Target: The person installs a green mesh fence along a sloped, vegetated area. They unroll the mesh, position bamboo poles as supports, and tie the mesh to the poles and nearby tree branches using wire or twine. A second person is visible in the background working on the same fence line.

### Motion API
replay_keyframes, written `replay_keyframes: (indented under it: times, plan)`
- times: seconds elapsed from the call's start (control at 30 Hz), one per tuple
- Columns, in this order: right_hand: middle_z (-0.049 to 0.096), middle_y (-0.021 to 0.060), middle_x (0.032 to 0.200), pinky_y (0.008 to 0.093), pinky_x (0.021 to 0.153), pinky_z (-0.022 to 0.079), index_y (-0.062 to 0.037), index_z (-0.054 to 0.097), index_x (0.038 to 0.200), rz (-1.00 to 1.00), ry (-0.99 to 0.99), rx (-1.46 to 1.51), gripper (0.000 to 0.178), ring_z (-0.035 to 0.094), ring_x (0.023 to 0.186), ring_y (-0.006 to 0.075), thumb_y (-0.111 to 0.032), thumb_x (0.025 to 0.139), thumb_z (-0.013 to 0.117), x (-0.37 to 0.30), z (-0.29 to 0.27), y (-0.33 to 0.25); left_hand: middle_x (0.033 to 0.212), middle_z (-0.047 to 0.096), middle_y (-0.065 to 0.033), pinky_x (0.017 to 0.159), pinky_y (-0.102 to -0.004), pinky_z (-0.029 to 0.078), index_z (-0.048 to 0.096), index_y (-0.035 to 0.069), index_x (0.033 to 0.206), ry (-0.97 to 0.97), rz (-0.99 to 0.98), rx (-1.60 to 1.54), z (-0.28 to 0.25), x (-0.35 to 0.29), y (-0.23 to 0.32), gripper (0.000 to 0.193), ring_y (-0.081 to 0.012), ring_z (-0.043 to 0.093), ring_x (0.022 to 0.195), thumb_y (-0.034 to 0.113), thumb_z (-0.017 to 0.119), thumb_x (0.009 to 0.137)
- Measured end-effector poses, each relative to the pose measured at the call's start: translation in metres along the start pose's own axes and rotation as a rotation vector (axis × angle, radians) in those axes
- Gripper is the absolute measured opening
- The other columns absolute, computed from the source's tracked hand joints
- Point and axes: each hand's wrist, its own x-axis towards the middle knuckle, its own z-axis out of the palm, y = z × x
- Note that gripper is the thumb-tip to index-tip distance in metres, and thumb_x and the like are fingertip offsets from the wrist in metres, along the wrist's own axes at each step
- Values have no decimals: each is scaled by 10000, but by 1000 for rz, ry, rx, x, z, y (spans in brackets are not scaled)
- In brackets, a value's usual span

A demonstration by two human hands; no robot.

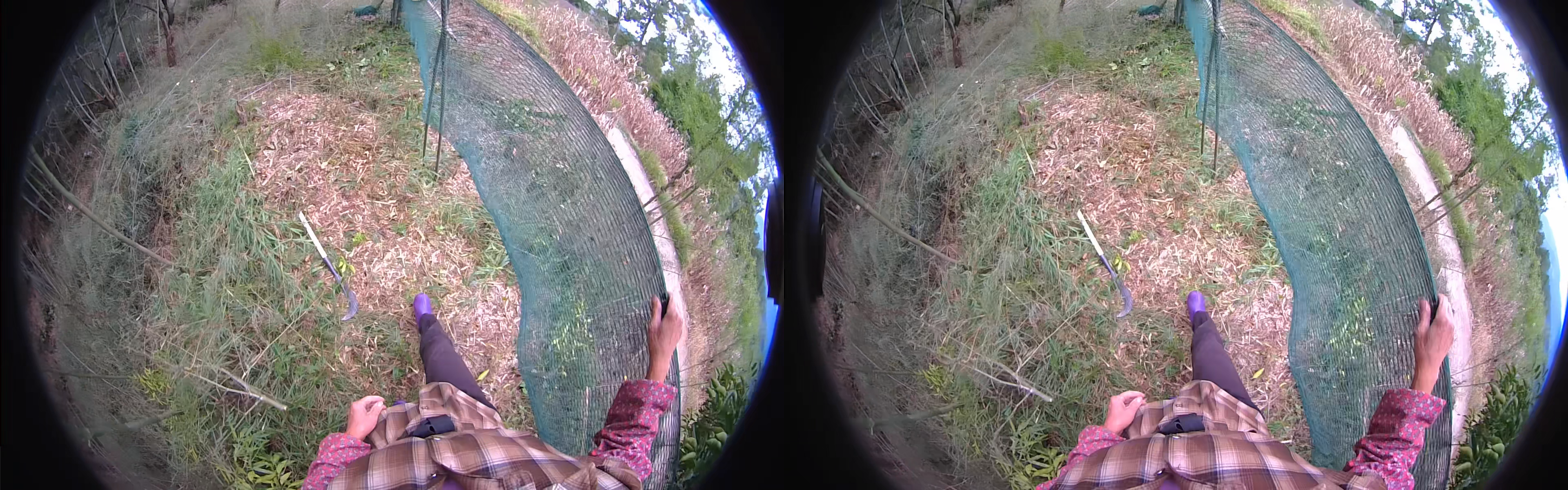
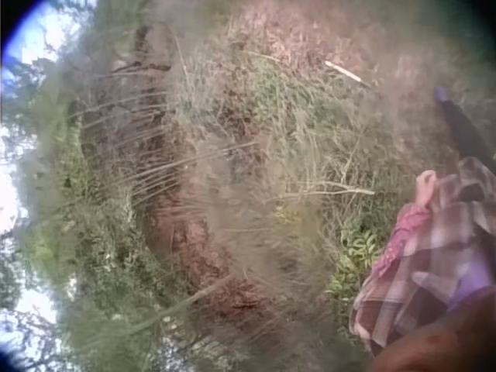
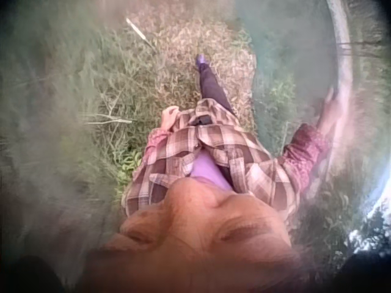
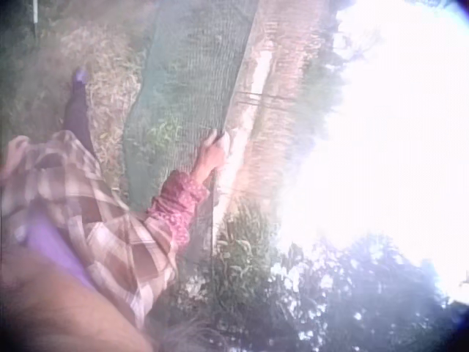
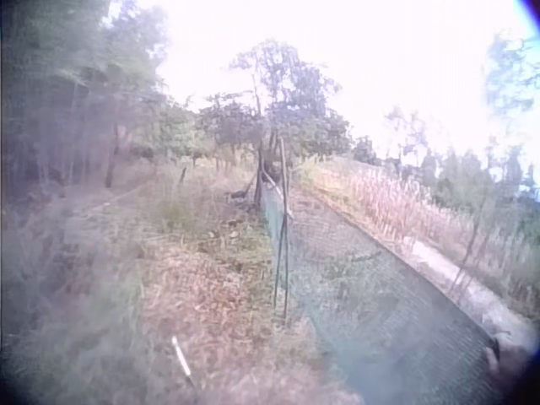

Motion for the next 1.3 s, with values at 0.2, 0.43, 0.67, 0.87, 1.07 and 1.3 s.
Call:
replay_keyframes:
  times: [0.2,0.43,0.67,0.87,1.07,1.3]
  plan:
    - [605,218,1023,426,769,464,20,531,1162,13,157,-61,366,584,917,387,-246,909,533,166,107,-128,886,666,-113,708,-282,531,595,-46,1062,19,-94,-33,13,177,89,216,-151,640,773,76,562,888]
    - [585,199,1059,412,780,463,15,518,1175,-175,216,90,343,571,943,374,-174,891,553,332,167,-238,906,659,-135,717,-297,543,605,-42,1040,91,-101,-119,-7,272,211,192,-174,652,786,43,576,870]
    - [564,185,1120,422,877,419,13,500,1218,-225,326,94,384,533,1018,361,-119,865,576,446,219,-352,844,671,-140,677,-290,545,607,-52,1023,293,-145,-89,-66,376,250,192,-166,657,726,58,579,869]
    - [594,167,1096,395,886,427,23,580,1121,-336,623,229,319,562,1004,314,50,804,598,529,258,-497,829,676,-111,688,-278,529,629,-42,997,190,-87,-48,-143,525,265,190,-150,655,731,82,590,858]
    - [594,160,1026,381,857,441,22,597,1045,-471,365,510,287,572,954,315,76,764,606,627,344,-744,800,675,-105,700,-285,530,653,-26,945,291,-98,-80,-296,705,328,148,-150,648,705,61,581,849]
    - [595,173,946,398,765,463,16,602,959,-439,-245,573,186,580,880,350,-27,778,614,701,474,-871,732,652,-51,580,-247,498,657,-25,908,304,-203,-104,-401,830,436,147,-108,603,615,104,616,852]
